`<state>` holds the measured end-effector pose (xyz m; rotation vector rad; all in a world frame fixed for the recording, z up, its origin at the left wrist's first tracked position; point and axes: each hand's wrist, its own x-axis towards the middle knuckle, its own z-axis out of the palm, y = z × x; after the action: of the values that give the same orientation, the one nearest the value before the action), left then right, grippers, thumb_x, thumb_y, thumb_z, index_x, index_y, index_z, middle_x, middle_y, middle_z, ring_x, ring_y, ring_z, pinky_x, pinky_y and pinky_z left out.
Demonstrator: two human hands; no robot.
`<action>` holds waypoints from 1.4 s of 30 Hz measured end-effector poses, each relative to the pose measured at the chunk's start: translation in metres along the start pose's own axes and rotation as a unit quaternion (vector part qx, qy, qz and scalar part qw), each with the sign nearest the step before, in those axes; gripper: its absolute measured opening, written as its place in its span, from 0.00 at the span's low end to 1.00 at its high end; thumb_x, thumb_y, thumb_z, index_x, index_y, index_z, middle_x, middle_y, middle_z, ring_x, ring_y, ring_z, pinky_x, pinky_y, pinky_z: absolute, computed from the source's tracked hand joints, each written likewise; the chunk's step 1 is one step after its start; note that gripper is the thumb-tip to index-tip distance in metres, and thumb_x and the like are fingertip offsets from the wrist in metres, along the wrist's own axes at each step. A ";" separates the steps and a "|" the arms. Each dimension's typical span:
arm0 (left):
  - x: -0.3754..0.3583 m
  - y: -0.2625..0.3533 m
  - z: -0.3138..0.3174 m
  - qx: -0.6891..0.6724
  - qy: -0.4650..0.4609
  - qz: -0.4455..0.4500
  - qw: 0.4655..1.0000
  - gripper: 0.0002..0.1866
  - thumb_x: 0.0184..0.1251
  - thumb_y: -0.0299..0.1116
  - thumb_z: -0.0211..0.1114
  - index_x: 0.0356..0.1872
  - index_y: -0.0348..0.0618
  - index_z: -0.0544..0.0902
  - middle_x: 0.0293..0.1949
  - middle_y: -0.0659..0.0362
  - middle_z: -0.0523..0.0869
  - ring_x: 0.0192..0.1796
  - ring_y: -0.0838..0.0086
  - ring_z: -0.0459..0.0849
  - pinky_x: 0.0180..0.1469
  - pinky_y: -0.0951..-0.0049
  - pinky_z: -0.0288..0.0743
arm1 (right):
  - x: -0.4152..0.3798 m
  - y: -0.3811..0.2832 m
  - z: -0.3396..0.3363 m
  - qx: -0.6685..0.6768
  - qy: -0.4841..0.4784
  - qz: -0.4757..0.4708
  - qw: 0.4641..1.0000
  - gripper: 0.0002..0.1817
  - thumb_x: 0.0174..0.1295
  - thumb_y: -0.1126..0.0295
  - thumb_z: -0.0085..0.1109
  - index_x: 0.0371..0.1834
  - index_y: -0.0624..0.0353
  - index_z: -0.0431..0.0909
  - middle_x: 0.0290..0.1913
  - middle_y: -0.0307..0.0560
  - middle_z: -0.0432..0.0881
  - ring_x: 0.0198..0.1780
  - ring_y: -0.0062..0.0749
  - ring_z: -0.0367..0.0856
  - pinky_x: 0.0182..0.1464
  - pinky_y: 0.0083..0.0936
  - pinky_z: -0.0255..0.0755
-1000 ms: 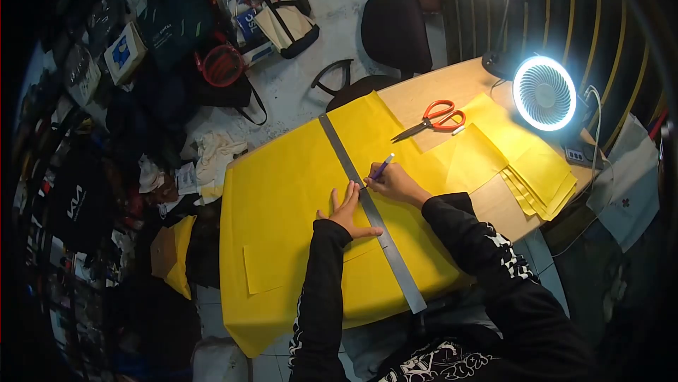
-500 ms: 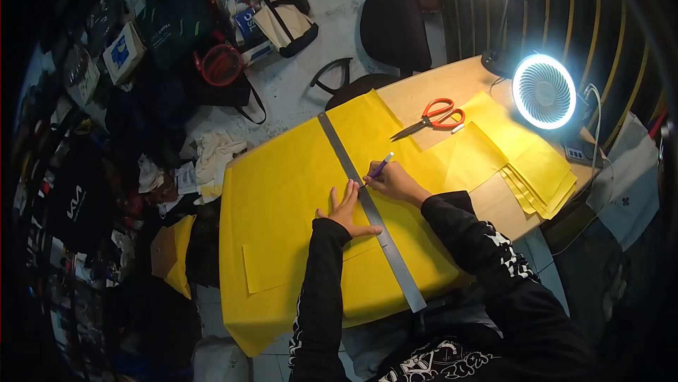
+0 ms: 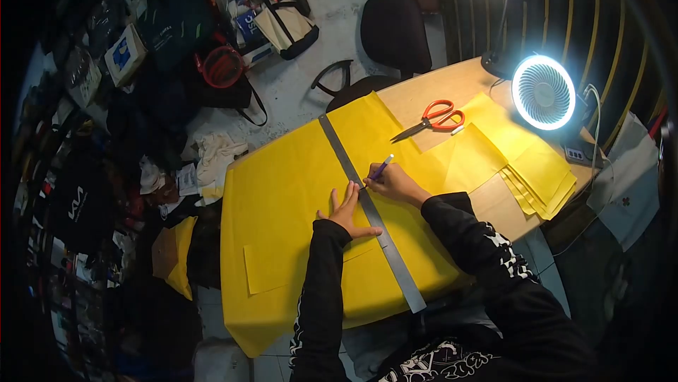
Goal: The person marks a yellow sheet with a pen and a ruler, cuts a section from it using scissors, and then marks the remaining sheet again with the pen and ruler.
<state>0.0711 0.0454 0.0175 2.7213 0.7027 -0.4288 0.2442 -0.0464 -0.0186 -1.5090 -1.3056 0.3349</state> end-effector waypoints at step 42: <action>-0.001 0.002 -0.001 -0.014 0.002 -0.015 1.000 0.72 0.29 0.75 0.69 0.74 0.55 0.37 0.76 0.68 0.37 0.77 0.57 0.31 0.63 0.24 0.35 | -0.100 -0.056 -0.029 0.072 -0.081 0.061 0.992 0.11 0.60 0.68 0.61 0.26 0.63 0.74 0.18 0.44 0.74 0.21 0.26 0.72 0.26 0.24 0.65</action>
<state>0.0713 0.0434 0.0194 2.6898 0.7445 -0.4182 0.1995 -0.1546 -0.0015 -1.4652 -1.2877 0.6279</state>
